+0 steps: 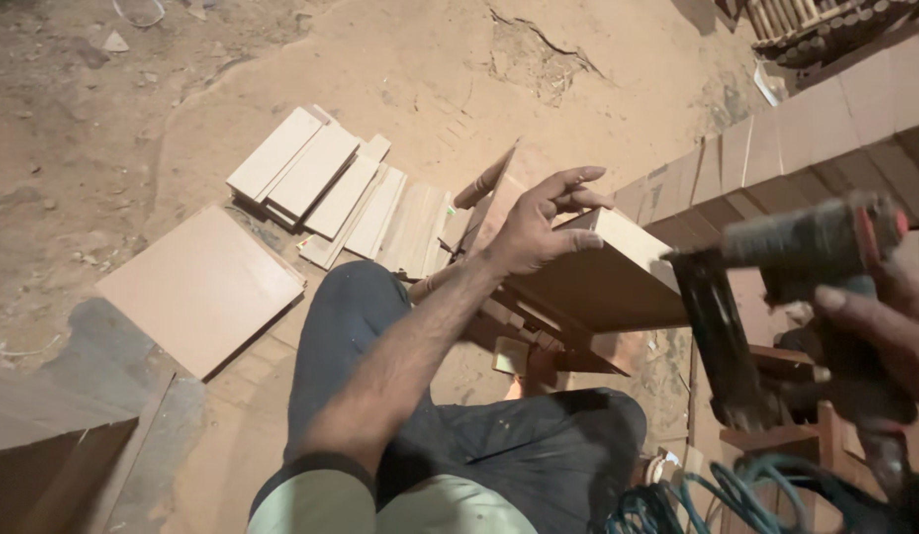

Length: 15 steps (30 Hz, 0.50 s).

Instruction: The person assembles a small wooden box by hand, aligning pre-cut panels and securing them with a pneumatic nail gun. The person applies glue to edges, positions panels, and fastens joints, then inspects the assembled box.

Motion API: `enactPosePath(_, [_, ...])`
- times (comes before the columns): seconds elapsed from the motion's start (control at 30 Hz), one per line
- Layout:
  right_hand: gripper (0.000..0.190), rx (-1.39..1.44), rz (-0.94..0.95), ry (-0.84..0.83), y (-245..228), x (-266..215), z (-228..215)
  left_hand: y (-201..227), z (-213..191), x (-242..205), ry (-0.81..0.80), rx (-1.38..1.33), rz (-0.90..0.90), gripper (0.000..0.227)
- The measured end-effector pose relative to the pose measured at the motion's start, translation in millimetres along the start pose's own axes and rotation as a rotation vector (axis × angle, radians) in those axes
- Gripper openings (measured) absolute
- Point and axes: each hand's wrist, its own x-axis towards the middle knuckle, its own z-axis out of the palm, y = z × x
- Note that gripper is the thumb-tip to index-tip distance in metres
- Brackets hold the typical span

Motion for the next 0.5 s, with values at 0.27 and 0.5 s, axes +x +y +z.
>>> enactPosePath(0.27, [0.04, -0.178, -0.184, -0.073, -54.9, 25.8, 15.8, 1.8, -2.5, 0.6, -0.017, 0.125, 0.053, 0.084])
enactPosePath(0.5, [0.04, -0.167, -0.215, -0.093, -54.4, 37.1, 20.6, 6.5, 0.3, -0.7, -0.002, 0.228, 0.095, 0.082])
